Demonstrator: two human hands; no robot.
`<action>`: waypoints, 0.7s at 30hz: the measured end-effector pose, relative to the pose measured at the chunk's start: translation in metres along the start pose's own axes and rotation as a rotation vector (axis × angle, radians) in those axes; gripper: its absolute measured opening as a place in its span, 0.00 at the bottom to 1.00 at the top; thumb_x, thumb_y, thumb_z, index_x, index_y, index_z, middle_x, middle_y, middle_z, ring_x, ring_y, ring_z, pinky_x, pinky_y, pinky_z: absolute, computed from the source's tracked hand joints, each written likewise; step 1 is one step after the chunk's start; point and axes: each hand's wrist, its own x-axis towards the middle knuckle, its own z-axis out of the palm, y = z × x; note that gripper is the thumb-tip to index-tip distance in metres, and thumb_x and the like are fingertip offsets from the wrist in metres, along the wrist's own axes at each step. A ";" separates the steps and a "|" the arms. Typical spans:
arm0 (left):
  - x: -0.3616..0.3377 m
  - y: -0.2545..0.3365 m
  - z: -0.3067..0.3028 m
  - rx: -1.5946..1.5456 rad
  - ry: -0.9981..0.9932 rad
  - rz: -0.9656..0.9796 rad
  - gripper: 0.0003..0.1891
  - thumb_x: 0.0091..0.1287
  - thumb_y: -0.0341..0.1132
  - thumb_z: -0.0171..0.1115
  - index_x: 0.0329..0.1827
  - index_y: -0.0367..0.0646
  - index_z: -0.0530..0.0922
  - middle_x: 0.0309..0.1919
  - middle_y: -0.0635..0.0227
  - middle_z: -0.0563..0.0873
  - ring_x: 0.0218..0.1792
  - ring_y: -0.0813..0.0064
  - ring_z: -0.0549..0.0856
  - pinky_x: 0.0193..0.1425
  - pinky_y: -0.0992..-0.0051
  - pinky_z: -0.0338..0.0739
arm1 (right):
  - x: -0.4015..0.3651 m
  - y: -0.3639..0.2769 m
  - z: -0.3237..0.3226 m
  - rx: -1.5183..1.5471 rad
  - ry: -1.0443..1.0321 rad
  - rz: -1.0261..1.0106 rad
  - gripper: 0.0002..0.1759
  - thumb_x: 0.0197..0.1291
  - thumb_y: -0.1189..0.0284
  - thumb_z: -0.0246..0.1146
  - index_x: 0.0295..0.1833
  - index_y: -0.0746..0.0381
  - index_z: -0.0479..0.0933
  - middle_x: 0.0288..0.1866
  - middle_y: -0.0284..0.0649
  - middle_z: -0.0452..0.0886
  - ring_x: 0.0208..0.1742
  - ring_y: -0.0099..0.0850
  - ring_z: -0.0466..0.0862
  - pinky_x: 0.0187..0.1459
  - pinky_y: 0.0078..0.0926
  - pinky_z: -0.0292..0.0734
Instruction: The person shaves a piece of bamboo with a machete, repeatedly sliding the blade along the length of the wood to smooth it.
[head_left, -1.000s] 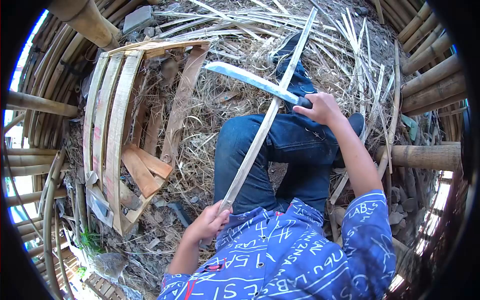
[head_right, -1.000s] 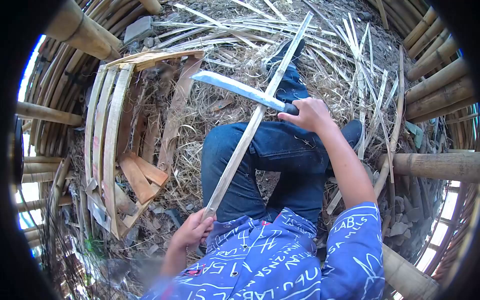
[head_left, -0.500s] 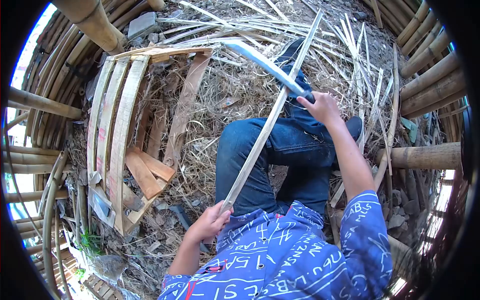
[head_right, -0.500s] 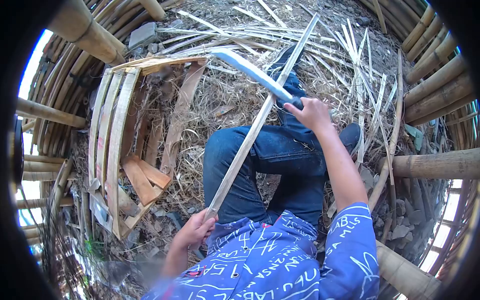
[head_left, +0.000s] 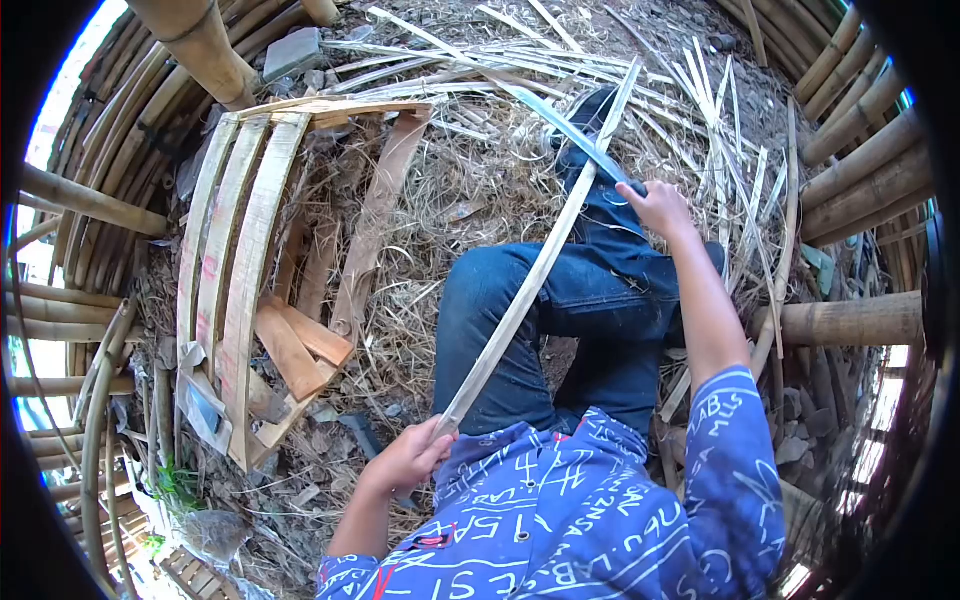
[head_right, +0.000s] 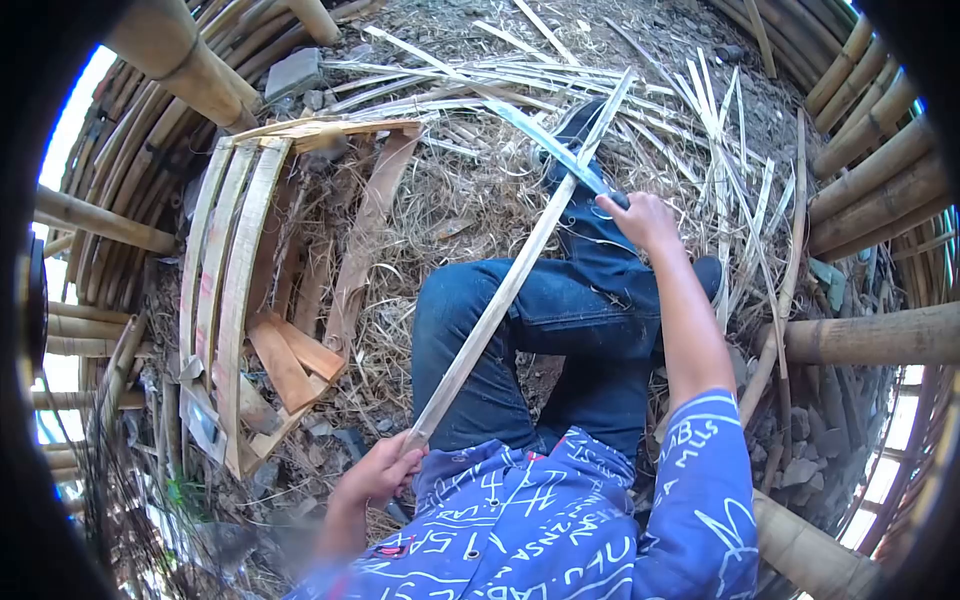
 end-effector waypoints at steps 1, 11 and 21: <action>0.001 -0.003 0.003 -0.014 0.003 0.019 0.09 0.74 0.35 0.52 0.49 0.39 0.73 0.27 0.73 0.77 0.27 0.83 0.75 0.29 0.79 0.73 | -0.006 -0.006 0.001 0.026 0.038 -0.041 0.41 0.55 0.32 0.55 0.30 0.65 0.83 0.33 0.56 0.85 0.40 0.52 0.86 0.44 0.48 0.78; -0.024 -0.024 -0.005 0.134 0.027 0.058 0.08 0.74 0.34 0.51 0.48 0.38 0.73 0.27 0.68 0.79 0.28 0.80 0.76 0.35 0.77 0.74 | 0.000 0.012 -0.013 0.039 -0.050 0.072 0.42 0.53 0.27 0.52 0.39 0.58 0.86 0.37 0.52 0.86 0.45 0.46 0.86 0.49 0.45 0.78; -0.076 -0.036 -0.016 -0.027 0.020 -0.174 0.09 0.73 0.33 0.54 0.51 0.38 0.74 0.28 0.72 0.79 0.29 0.82 0.76 0.33 0.77 0.73 | 0.023 0.032 -0.003 -0.103 -0.010 0.168 0.44 0.53 0.27 0.53 0.39 0.60 0.86 0.42 0.52 0.86 0.48 0.47 0.86 0.52 0.44 0.77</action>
